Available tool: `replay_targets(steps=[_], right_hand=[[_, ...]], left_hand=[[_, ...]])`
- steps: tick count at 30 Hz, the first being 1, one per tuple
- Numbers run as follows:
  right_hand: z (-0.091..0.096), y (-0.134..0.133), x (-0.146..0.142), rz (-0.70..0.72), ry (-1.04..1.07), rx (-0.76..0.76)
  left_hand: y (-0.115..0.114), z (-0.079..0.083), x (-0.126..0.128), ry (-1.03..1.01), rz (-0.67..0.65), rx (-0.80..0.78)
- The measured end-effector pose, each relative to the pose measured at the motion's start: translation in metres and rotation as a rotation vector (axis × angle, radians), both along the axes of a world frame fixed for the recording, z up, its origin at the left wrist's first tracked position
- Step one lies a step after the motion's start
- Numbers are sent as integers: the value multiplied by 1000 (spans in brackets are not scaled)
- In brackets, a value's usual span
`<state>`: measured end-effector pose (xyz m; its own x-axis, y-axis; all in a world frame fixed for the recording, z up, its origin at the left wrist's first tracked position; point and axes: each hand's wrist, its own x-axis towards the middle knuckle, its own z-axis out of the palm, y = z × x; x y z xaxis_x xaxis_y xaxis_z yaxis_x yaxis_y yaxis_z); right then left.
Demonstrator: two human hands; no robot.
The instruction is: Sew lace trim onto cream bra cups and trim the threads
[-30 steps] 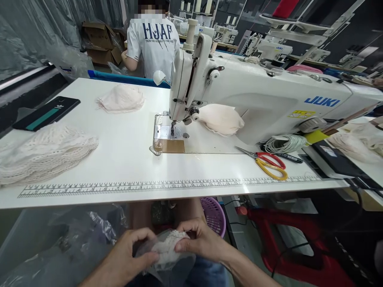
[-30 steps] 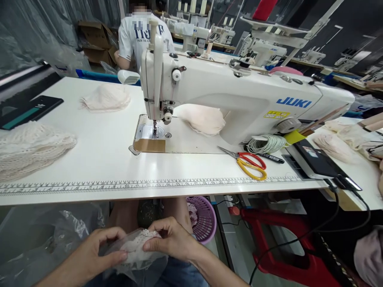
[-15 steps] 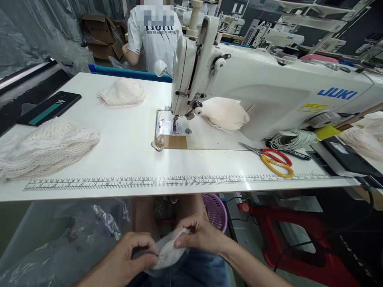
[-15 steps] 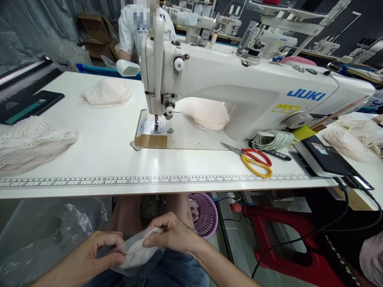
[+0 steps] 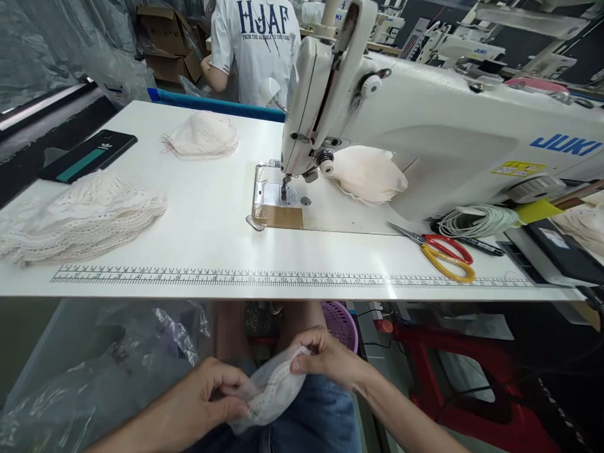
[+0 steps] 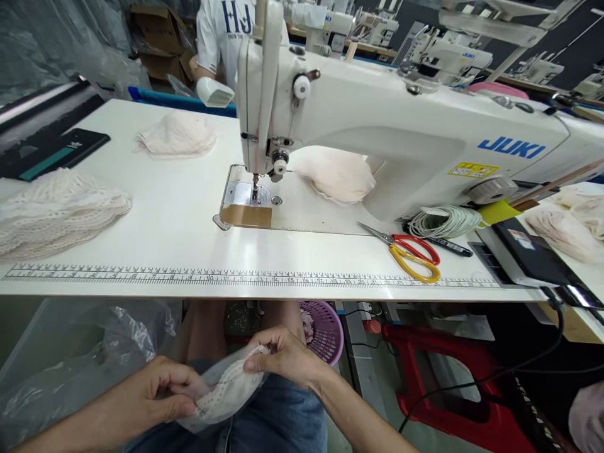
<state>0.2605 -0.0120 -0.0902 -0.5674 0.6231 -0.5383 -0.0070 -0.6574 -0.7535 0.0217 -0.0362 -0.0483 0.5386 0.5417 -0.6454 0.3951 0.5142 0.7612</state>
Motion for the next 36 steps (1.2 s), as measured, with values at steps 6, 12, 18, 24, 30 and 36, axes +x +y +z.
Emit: replay_targets(steps=[6, 12, 18, 24, 30, 36], right_hand=[[-7, -2, 4, -23, 12, -30], [-8, -2, 4, -35, 31, -39], [-10, -2, 5, -47, 14, -29], [0, -3, -2, 9, -1, 8], [14, -2, -6, 67, -18, 55], [12, -5, -6, 99, -15, 104]], left_hand=[[4, 1, 0, -59, 13, 30], [1, -3, -3, -101, 16, -7], [1, -9, -2, 56, 24, 106], [4, -1, -8, 61, -34, 74], [8, -1, 11, -75, 30, 63], [6, -6, 7, 122, 27, 74]])
